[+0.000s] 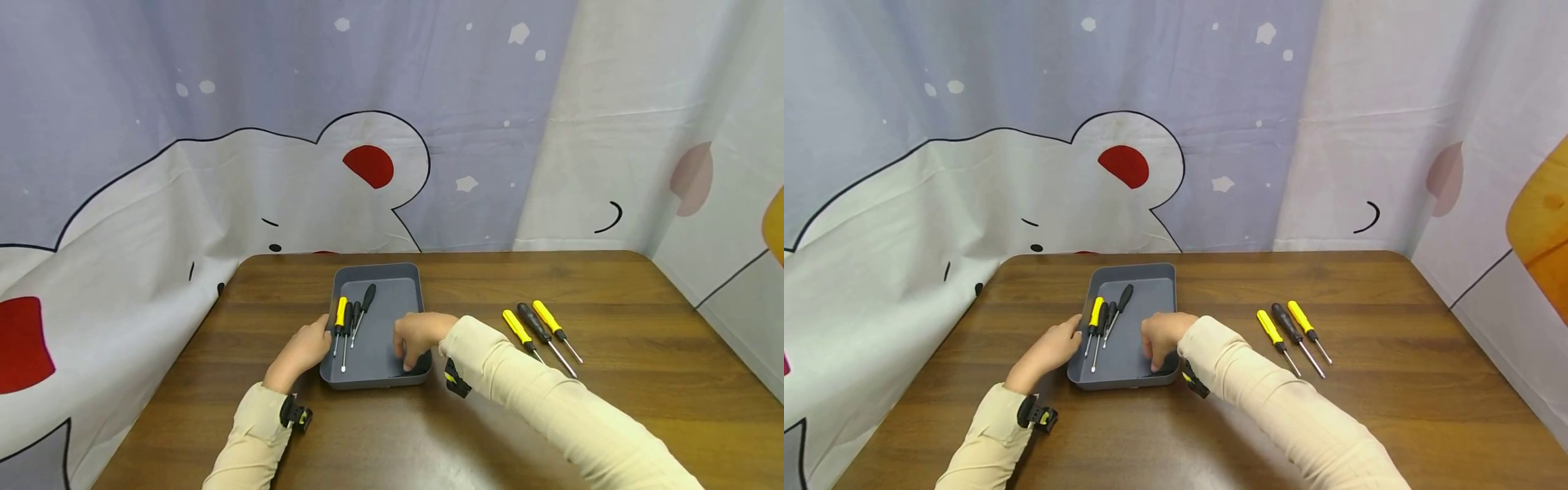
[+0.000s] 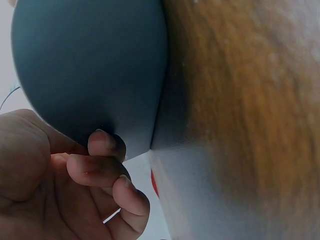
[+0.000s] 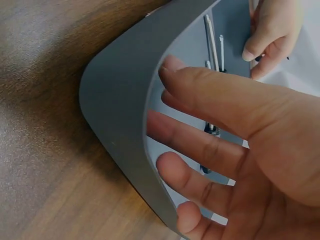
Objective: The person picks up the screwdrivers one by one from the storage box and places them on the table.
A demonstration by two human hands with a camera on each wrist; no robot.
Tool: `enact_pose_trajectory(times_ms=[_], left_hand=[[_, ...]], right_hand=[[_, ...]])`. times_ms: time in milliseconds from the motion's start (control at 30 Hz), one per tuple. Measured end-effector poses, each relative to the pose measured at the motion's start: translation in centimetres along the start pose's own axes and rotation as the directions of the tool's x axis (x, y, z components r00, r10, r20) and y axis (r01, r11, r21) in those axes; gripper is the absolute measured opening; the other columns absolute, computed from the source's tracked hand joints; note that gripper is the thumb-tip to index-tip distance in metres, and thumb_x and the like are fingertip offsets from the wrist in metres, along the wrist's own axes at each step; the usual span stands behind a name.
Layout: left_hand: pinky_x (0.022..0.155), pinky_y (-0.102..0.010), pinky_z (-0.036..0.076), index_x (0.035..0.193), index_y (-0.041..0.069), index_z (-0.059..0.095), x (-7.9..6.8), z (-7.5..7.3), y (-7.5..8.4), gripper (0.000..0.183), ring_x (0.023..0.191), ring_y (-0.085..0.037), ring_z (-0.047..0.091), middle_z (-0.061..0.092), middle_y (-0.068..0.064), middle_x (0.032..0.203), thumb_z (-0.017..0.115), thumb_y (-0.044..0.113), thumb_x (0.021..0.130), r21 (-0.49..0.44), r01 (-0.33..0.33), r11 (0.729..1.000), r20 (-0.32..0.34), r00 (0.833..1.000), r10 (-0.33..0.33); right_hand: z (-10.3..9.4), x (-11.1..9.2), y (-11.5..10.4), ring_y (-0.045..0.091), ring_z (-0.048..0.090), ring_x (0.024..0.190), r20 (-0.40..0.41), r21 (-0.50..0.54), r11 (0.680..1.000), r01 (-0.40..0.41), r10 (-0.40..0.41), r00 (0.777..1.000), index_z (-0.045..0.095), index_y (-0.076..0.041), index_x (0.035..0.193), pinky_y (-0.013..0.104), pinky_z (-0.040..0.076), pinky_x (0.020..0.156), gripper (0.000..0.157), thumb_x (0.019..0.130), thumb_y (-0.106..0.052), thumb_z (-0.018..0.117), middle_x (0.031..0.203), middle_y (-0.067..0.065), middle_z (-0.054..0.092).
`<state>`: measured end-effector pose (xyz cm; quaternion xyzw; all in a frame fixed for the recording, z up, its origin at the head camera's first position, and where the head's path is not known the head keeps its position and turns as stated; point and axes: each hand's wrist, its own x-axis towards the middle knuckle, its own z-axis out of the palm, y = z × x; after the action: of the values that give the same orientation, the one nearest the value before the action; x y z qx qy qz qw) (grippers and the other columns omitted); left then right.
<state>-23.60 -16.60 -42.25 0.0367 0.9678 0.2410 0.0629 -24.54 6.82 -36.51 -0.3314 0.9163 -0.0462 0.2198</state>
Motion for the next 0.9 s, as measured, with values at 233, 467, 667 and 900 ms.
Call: enact_pose_trajectory(times_ms=[233,467,667,900], left_hand=[[0.097,-0.056,0.043,0.143,-0.007,0.036,-0.02,-0.06,0.11,0.051,0.12,-0.044,0.054,0.052,-0.03,0.133,0.039,0.012,0.096,-0.003,0.005,1.0,0.002,1.0,-0.005],[0.097,-0.056,0.043,0.143,-0.008,0.035,-0.02,-0.03,0.13,0.051,0.12,-0.044,0.054,0.052,-0.031,0.133,0.039,0.012,0.096,-0.005,0.007,1.0,0.008,1.0,-0.007],[0.097,-0.056,0.044,0.143,-0.007,0.036,0.01,0.01,0.08,0.051,0.12,-0.044,0.054,0.053,-0.03,0.133,0.039,0.012,0.096,-0.006,0.005,1.0,0.01,1.0,-0.005],[0.098,-0.056,0.043,0.143,-0.008,0.035,0.21,0.08,0.01,0.051,0.121,-0.044,0.053,0.052,-0.031,0.134,0.038,0.012,0.096,0.001,0.006,1.0,0.012,1.0,-0.006]], right_hand=[[0.23,-0.16,-0.08,0.009,0.051,0.068,0.038,0.017,1.0,0.023,-0.023,0.999,0.076,-0.012,0.083,0.023,0.043,0.059,0.016,0.069,-0.012,0.084,0.082,-0.003,0.068],[0.41,-0.29,-0.12,0.008,0.045,0.06,0.048,0.04,0.999,0.007,-0.009,0.999,0.074,-0.011,0.078,0.019,0.036,0.052,0.014,0.068,-0.007,0.083,0.066,-0.007,0.052],[0.7,-0.24,-0.09,0.009,0.046,0.064,0.034,-0.004,1.0,0.003,-0.003,0.999,0.073,-0.013,0.073,0.021,0.037,0.054,0.013,0.067,-0.008,0.083,0.068,-0.008,0.055],[0.84,-0.08,-0.28,0.007,0.046,0.061,0.03,-0.115,0.993,0.022,-0.019,0.999,0.069,-0.017,0.063,0.022,0.038,0.052,0.015,0.069,-0.007,0.078,0.066,-0.011,0.06]])
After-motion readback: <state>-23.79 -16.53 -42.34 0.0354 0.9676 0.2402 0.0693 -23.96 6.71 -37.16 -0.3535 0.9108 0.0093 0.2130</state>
